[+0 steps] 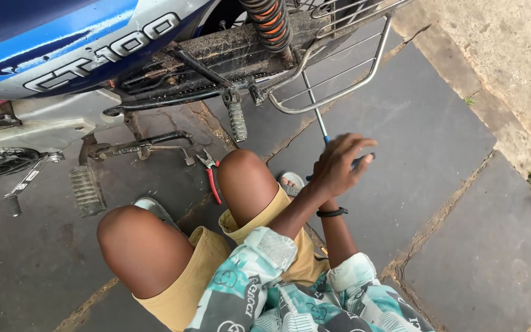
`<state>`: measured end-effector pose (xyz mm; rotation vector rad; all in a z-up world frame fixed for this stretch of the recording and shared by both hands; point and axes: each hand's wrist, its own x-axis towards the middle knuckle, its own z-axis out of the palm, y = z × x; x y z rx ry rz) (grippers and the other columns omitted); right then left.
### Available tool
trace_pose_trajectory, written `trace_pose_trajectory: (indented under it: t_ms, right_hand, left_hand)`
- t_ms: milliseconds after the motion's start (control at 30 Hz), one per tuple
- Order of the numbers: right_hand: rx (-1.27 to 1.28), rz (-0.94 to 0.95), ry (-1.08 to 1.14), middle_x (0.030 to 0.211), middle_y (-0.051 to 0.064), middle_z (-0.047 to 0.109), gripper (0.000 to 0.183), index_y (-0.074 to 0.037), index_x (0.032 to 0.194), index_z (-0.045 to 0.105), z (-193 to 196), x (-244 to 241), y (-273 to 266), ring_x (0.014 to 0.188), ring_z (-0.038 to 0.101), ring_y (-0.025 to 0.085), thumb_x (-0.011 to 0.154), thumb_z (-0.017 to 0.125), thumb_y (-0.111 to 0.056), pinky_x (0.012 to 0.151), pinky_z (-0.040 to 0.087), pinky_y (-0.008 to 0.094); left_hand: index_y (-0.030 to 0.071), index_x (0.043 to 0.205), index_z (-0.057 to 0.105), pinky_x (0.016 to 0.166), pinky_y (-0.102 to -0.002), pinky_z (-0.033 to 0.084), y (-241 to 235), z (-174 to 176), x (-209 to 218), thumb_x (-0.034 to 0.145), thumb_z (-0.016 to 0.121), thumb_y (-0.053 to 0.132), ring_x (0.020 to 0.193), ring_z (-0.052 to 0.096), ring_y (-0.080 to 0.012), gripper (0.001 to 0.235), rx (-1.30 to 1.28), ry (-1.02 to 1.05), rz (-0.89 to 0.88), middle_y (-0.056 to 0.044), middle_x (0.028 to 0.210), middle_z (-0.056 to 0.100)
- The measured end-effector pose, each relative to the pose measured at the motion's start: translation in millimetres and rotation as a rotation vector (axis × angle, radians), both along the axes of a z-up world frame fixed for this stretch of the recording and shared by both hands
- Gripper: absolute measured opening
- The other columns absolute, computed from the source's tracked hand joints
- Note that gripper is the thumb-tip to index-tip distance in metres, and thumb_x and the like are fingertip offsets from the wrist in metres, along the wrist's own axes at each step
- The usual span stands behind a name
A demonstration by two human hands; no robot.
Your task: The person sits on the ground beside a blue motorcycle and uses a T-handle socket wrench to tighten or loosen a bolt on the engine area, repositioning the wrench repeatedly. They set the wrench down, handle small parts by hand, and reach toward the engine and frame near the end.
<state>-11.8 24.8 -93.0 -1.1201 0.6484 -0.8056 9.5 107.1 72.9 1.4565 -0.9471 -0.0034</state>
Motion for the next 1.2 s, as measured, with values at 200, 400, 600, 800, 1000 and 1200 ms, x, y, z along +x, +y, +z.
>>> trace_pose_trajectory:
  t_ms: [200,400,600,800,1000,1200]
  right_hand:
    - [0.002,-0.011,-0.041,0.084,0.001,0.056,0.032,-0.01,0.125,0.062,47,-4,-1,0.071,0.058,0.01,0.11,0.047,-0.035,0.06,0.05,0.027]
    - [-0.035,-0.058,-0.007,0.101,0.001,0.063,0.046,-0.012,0.139,0.053,71,-6,4,0.09,0.059,0.01,0.105,0.052,-0.042,0.073,0.047,0.027]
    - [0.074,-0.052,-0.256,0.085,0.002,0.056,0.039,-0.008,0.127,0.054,152,-5,-28,0.067,0.054,0.013,0.109,0.047,-0.042,0.058,0.044,0.028]
    - [0.062,-0.118,-0.057,0.066,-0.002,0.033,0.02,-0.013,0.125,0.049,133,3,-53,0.05,0.028,0.007,0.111,0.035,-0.015,0.042,0.023,0.025]
    - [0.211,-0.205,0.089,0.066,-0.002,0.04,0.025,-0.014,0.12,0.048,114,8,-81,0.048,0.031,0.007,0.102,0.031,-0.009,0.042,0.023,0.026]
    - [0.186,-0.263,0.251,0.069,0.0,0.049,0.033,-0.012,0.116,0.054,88,20,-108,0.048,0.038,0.008,0.091,0.038,0.002,0.042,0.026,0.027]
  left_hand:
    - [0.002,0.121,0.063,0.087,-0.055,0.047,18,-86,-4,0.102,0.05,0.034,0.099,0.067,-0.0431,0.04,0.631,0.264,0.229,-0.022,0.105,0.07]
    - [0.007,0.119,0.063,0.088,-0.052,0.051,11,-120,5,0.101,0.046,0.051,0.106,0.068,-0.0417,0.051,0.783,0.564,-0.132,-0.023,0.11,0.072]
    - [0.006,0.089,0.066,0.074,-0.049,0.051,21,-84,2,0.1,0.046,0.061,0.08,0.069,-0.0369,0.06,0.725,0.537,-0.185,-0.018,0.081,0.071]
    - [0.004,0.065,0.057,0.058,-0.047,0.048,13,-87,-4,0.094,0.056,0.066,0.051,0.056,-0.0341,0.069,0.746,0.444,-0.089,-0.012,0.052,0.053]
    - [0.004,0.06,0.061,0.056,-0.047,0.046,7,-76,-12,0.091,0.067,0.058,0.051,0.058,-0.0361,0.063,0.67,0.384,0.064,-0.016,0.052,0.055]
    - [0.003,0.063,0.063,0.055,-0.047,0.044,1,-71,-18,0.089,0.074,0.052,0.054,0.057,-0.0415,0.057,0.644,0.302,0.2,-0.019,0.056,0.058]
